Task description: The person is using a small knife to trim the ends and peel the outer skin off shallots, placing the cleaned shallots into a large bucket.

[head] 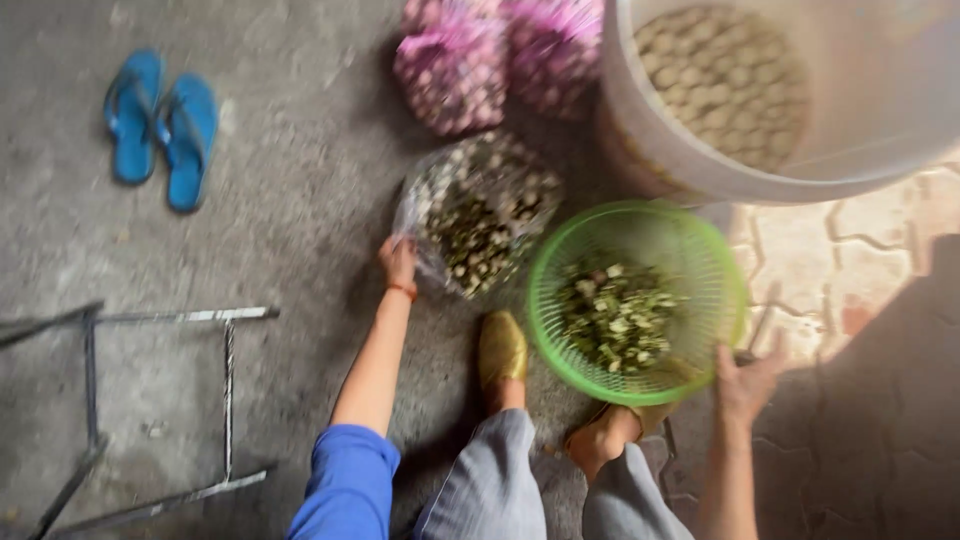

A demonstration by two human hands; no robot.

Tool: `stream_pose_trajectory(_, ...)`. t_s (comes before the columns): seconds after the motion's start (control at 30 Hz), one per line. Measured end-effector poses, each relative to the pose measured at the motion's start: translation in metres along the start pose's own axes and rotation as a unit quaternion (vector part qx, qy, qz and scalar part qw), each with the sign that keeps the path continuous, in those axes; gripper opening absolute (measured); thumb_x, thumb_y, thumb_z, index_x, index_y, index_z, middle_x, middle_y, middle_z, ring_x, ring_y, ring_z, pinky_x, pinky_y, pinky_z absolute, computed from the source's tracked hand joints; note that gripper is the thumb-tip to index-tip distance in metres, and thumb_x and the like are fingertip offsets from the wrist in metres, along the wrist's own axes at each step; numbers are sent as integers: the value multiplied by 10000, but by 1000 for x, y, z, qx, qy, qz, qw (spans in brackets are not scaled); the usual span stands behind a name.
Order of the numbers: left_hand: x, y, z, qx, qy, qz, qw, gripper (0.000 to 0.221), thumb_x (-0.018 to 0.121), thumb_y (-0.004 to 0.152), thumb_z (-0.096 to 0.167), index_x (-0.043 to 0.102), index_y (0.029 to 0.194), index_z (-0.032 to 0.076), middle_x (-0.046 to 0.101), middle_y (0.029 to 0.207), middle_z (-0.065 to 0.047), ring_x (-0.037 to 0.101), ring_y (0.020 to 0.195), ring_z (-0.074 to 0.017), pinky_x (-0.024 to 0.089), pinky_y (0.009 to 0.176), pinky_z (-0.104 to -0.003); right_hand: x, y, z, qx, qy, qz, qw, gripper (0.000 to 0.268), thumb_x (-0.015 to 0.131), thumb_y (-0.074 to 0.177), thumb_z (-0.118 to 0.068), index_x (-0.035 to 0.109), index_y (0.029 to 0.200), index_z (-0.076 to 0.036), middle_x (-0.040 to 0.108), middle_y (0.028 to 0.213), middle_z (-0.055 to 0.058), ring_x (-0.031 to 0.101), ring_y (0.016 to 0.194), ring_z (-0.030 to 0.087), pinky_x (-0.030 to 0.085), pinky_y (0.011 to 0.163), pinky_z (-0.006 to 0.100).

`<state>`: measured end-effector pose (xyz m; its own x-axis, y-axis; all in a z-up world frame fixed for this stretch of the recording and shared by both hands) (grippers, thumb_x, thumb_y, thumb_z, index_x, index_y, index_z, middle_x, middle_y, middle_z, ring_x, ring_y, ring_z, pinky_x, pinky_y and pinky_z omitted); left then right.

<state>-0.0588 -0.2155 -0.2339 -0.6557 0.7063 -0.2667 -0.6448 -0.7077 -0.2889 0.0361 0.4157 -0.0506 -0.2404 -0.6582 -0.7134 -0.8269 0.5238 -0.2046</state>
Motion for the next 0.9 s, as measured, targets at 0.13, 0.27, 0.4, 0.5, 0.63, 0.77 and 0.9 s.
stream_pose_trajectory(0.13, 36, -47, 53, -61, -233, -120, 963, 160, 433, 788, 51, 531, 687, 128, 397, 503, 23, 360, 427, -112, 282, 428, -267, -27, -14, -38, 92, 5, -25, 995, 960, 701, 989, -417, 57, 1636, -121, 187, 1683, 284, 490, 1361, 490, 341, 1126, 658)
stream_pose_trajectory(0.27, 37, -106, 113, -96, -293, -234, 922, 155, 408, 836, 31, 474, 715, 102, 336, 580, 35, 301, 511, -107, 251, 512, -272, -26, -17, -5, 32, 18, 69, 997, 847, 677, 1031, -192, 91, 1636, -104, 436, 1569, 339, 587, 1239, 445, 505, 944, 557)
stream_pose_trajectory(0.4, 12, -91, 126, 8, -156, -193, 969, 115, 468, 862, 60, 422, 827, 159, 454, 803, -9, 426, 712, -149, 373, 678, -302, -27, -31, -8, 67, 70, 88, 991, 772, 626, 1067, -181, 107, 1636, -120, 394, 1532, 305, 545, 1250, 369, 504, 937, 483)
stream_pose_trajectory(0.5, -10, -98, 154, 211, 136, -67, 966, 528, 608, 911, 364, 352, 1302, 118, 449, 1282, -150, 411, 1189, -299, 345, 1013, -485, -16, -31, -4, 23, 133, 55, 989, 793, 633, 1140, -100, 41, 1667, -142, 490, 1432, 339, 617, 1078, 323, 553, 819, 404)
stream_pose_trajectory(0.63, 29, -159, 245, 415, 211, -91, 880, 172, 694, 931, 67, 686, 1087, -6, 463, 1318, -204, 503, 1235, -338, 470, 1123, -392, -6, -46, -39, 9, 185, -29, 982, 867, 639, 1164, -118, -21, 1728, -123, 624, 1233, 223, 584, 812, 196, 513, 668, 285)
stream_pose_trajectory(0.77, 108, -154, 195, 375, 392, -323, 776, 259, 649, 933, -11, 715, 1181, 26, 717, 1244, -134, 641, 1184, -269, 476, 1116, -372, 12, -69, -118, 14, 151, -126, 980, 880, 603, 1088, -158, 6, 1734, -152, 619, 953, 114, 511, 678, 171, 445, 581, 281)
stream_pose_trajectory(0.9, 154, -152, 203, 486, 492, -253, 676, 93, 678, 959, 132, 661, 1005, 52, 584, 1108, -144, 571, 1146, -320, 487, 959, -499, 46, -77, -117, -151, 130, -192, 961, 870, 593, 1024, -54, 54, 1701, -140, 661, 911, 246, 589, 729, 304, 451, 638, 408)
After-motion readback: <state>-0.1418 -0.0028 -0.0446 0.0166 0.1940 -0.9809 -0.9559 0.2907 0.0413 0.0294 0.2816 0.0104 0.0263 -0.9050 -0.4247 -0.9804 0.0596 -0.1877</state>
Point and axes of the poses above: each hand's wrist, its own y-axis towards the middle knuckle, its own x-axis out of the palm, z = x × y, the point moved 4 cm from there along y, towards the middle knuckle
